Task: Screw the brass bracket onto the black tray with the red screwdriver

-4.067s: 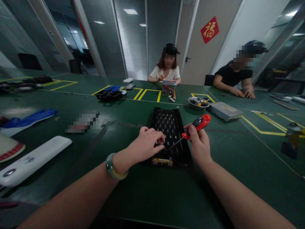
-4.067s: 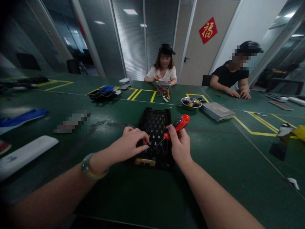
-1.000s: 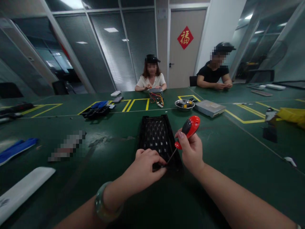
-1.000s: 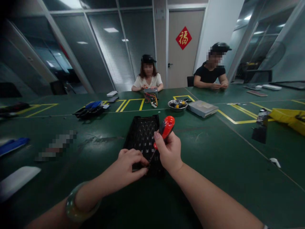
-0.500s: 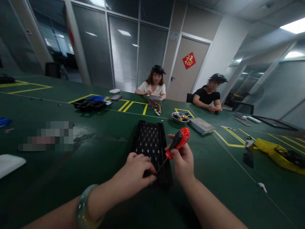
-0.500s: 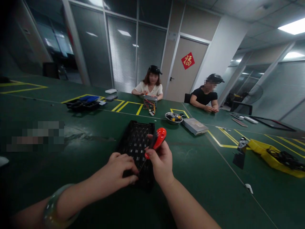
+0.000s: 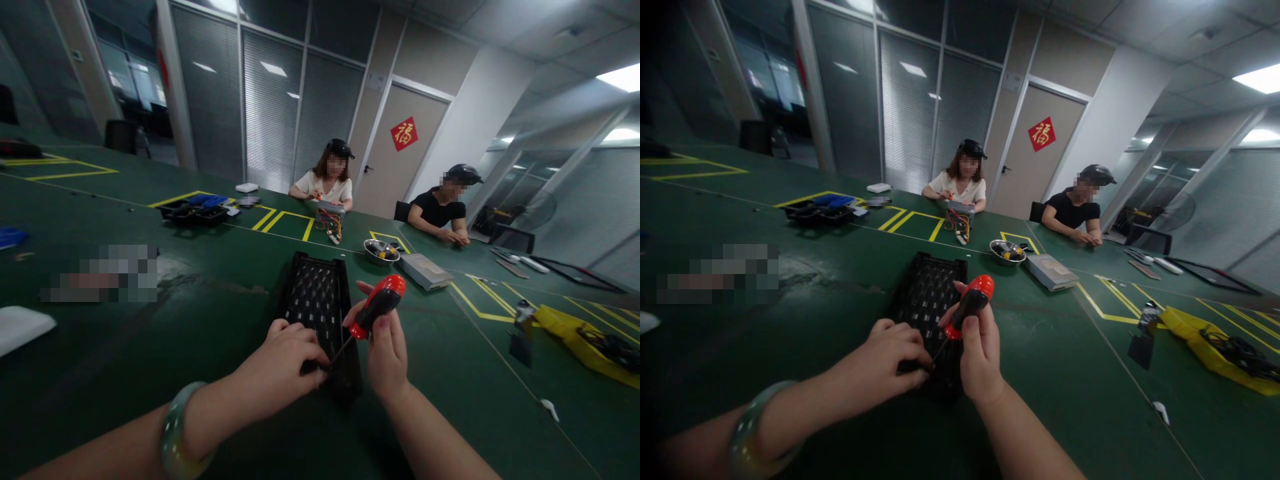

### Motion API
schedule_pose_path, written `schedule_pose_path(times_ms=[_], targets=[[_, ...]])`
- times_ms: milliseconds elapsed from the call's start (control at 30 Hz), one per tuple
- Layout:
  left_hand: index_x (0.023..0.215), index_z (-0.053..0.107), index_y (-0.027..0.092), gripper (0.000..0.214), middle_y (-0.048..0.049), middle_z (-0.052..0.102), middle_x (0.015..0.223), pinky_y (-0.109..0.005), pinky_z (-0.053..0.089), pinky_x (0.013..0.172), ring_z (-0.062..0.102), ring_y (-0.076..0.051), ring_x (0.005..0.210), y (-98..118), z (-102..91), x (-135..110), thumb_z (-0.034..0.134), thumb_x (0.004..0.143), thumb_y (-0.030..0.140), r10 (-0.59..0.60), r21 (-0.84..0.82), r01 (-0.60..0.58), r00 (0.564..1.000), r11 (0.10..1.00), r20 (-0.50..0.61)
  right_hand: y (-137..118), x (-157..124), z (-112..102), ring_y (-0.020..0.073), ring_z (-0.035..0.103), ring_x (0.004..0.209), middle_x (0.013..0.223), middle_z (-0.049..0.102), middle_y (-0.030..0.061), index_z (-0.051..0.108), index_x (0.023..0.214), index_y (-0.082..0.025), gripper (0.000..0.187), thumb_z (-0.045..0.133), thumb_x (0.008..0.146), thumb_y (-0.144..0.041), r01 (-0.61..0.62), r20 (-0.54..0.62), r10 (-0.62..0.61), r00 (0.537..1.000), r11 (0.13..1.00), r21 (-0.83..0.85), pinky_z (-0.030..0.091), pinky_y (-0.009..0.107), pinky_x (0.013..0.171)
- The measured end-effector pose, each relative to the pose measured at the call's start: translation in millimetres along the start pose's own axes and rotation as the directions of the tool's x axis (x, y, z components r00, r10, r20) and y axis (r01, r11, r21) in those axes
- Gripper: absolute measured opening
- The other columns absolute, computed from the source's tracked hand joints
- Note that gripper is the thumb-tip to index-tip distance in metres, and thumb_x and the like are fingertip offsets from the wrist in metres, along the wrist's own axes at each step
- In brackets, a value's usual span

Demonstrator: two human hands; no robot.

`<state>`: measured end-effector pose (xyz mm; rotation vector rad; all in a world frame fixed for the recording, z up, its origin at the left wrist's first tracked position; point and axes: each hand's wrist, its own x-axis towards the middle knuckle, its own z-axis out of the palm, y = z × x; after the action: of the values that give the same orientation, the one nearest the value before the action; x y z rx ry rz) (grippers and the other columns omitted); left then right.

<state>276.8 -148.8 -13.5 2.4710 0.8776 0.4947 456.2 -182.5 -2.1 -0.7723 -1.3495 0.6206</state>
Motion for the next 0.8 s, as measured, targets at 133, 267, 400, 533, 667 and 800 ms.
schedule_pose_path(times_ms=[133, 267, 400, 533, 667, 800], targets=[[0.091, 0.075, 0.032, 0.012, 0.0019, 0.068, 0.096, -0.04, 0.026, 0.089, 0.056, -0.021, 0.098, -0.3, -1.0, 0.3, 0.071, 0.08, 0.035, -0.003, 0.0, 0.003, 1.0, 1.0, 0.002, 1.9, 0.8, -2.6, 0.0178, 0.054, 0.071, 0.08, 0.059, -0.0004, 0.054, 0.121, -0.025, 0.032, 0.054, 0.095, -0.042, 0.003, 0.045, 0.0, 0.999, 0.998, -0.059, 0.043, 0.035, 0.073], [0.089, 0.075, 0.032, 0.009, 0.0026, 0.068, 0.096, -0.04, 0.025, 0.09, 0.056, -0.022, 0.099, 0.2, -2.1, 0.5, 0.071, 0.081, 0.036, -0.016, -0.019, 0.016, 1.0, 1.0, 0.01, 1.8, 2.0, -2.0, 0.017, 0.055, 0.07, 0.08, 0.058, -0.0015, 0.051, 0.121, -0.025, 0.029, 0.055, 0.095, -0.035, -0.033, 0.063, 0.037, 0.997, 0.997, -0.064, 0.044, 0.034, 0.071], [0.088, 0.073, 0.032, 0.007, 0.0037, 0.068, 0.096, -0.04, 0.024, 0.09, 0.056, -0.021, 0.099, 0.7, -1.7, 0.8, 0.071, 0.081, 0.032, -0.015, -0.026, 0.016, 1.0, 1.0, 0.014, 3.1, 2.7, 0.1, 0.0157, 0.057, 0.07, 0.08, 0.061, -0.0031, 0.047, 0.116, -0.027, 0.027, 0.059, 0.093, -0.033, 0.002, 0.046, -0.003, 0.999, 1.0, 0.018, 0.045, 0.032, 0.071], [0.088, 0.073, 0.031, 0.007, 0.0032, 0.068, 0.096, -0.041, 0.024, 0.09, 0.056, -0.022, 0.099, 0.8, -1.4, 0.7, 0.071, 0.081, 0.033, -0.02, -0.027, 0.021, 1.0, 0.999, 0.005, 4.4, 1.2, 0.5, 0.0165, 0.061, 0.072, 0.08, 0.064, -0.0023, 0.051, 0.105, -0.027, 0.013, 0.056, 0.095, -0.033, 0.004, 0.029, -0.005, 1.0, 0.998, 0.058, 0.046, 0.033, 0.073], [0.094, 0.072, 0.033, 0.013, 0.004, 0.067, 0.097, -0.04, 0.023, 0.09, 0.055, -0.021, 0.1, 0.5, -2.1, -0.1, 0.071, 0.081, 0.034, -0.024, -0.017, 0.024, 1.0, 1.0, -0.01, 2.1, -0.5, 1.0, 0.0183, 0.06, 0.075, 0.083, 0.064, 0.0012, 0.057, 0.113, -0.026, 0.019, 0.05, 0.098, -0.035, -0.011, 0.019, 0.01, 1.0, 0.999, 0.034, 0.045, 0.034, 0.074], [0.091, 0.073, 0.033, 0.01, 0.0045, 0.067, 0.097, -0.04, 0.023, 0.09, 0.055, -0.021, 0.1, -1.0, -1.5, -0.7, 0.071, 0.081, 0.035, -0.017, 0.001, 0.017, 1.0, 1.0, -0.003, 1.5, -1.1, -0.8, 0.0181, 0.053, 0.076, 0.087, 0.06, 0.0022, 0.058, 0.122, -0.026, 0.029, 0.047, 0.098, -0.038, -0.023, 0.013, 0.022, 1.0, 1.0, 0.015, 0.042, 0.032, 0.07]])
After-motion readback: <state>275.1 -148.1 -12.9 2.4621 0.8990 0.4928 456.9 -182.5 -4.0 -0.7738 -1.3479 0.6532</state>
